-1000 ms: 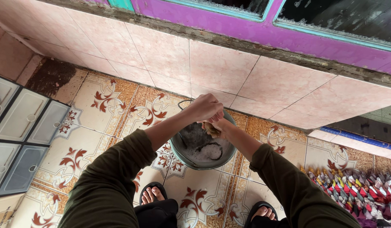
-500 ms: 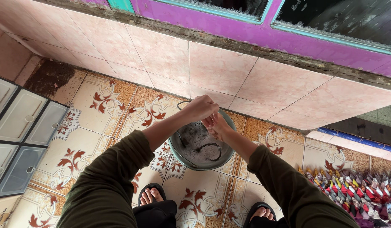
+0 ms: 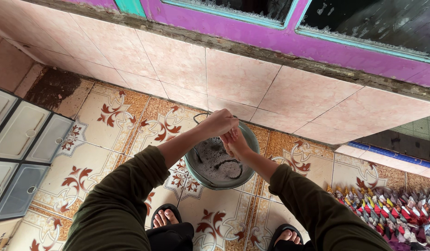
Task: The person cleans the glass panes of a multi-pane window using a sponge and soapy water from a bucket. They repeatedly dip the sponge into the bucket, wring it out, and wipe the window panes in a systematic manner.
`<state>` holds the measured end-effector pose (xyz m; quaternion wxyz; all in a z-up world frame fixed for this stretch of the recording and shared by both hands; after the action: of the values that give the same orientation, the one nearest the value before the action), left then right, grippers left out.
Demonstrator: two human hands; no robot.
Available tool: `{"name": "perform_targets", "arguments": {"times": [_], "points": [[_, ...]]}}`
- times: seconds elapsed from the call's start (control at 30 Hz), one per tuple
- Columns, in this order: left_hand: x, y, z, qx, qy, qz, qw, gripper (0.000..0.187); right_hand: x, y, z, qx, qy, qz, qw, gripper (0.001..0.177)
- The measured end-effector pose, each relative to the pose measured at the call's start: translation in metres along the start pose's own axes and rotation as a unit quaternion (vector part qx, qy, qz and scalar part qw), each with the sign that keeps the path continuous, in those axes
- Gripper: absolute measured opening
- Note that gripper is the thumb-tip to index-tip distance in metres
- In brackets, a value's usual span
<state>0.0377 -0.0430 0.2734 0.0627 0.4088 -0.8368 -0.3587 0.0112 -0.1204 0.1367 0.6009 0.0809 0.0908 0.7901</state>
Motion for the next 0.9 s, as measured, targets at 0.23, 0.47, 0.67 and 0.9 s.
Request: {"name": "perform_targets", "arguments": {"times": [0.23, 0.47, 0.67, 0.9], "points": [[-0.008, -0.03, 0.022, -0.011, -0.027, 0.003, 1.0, 0.03, 0.006, -0.015, -0.007, 0.135, -0.272, 0.066, 0.951, 0.04], [-0.01, -0.025, 0.027, 0.038, -0.248, -0.034, 0.967, 0.033, -0.005, 0.008, 0.081, 0.214, -0.227, 0.119, 0.943, 0.06], [-0.014, -0.024, 0.042, 0.032, -0.102, -0.049, 0.993, 0.038, -0.02, -0.005, 0.06, 0.113, -0.287, 0.228, 0.924, 0.045], [-0.033, -0.041, 0.064, 0.041, 0.34, -0.012, 0.939, 0.017, -0.036, 0.012, 0.097, 0.096, -0.025, 0.146, 0.984, 0.029]]}}
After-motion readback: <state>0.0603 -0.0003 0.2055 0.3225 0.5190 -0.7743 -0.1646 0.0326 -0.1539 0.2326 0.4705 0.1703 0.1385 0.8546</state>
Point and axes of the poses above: each hand's wrist, its own y-axis away from the middle knuckle, its own x-axis out of the palm, z = x × y, the point moved 5 cm from there along -y, towards the middle knuckle, and after that the axes turned 13 degrees about -x, right-handed, at the moved point
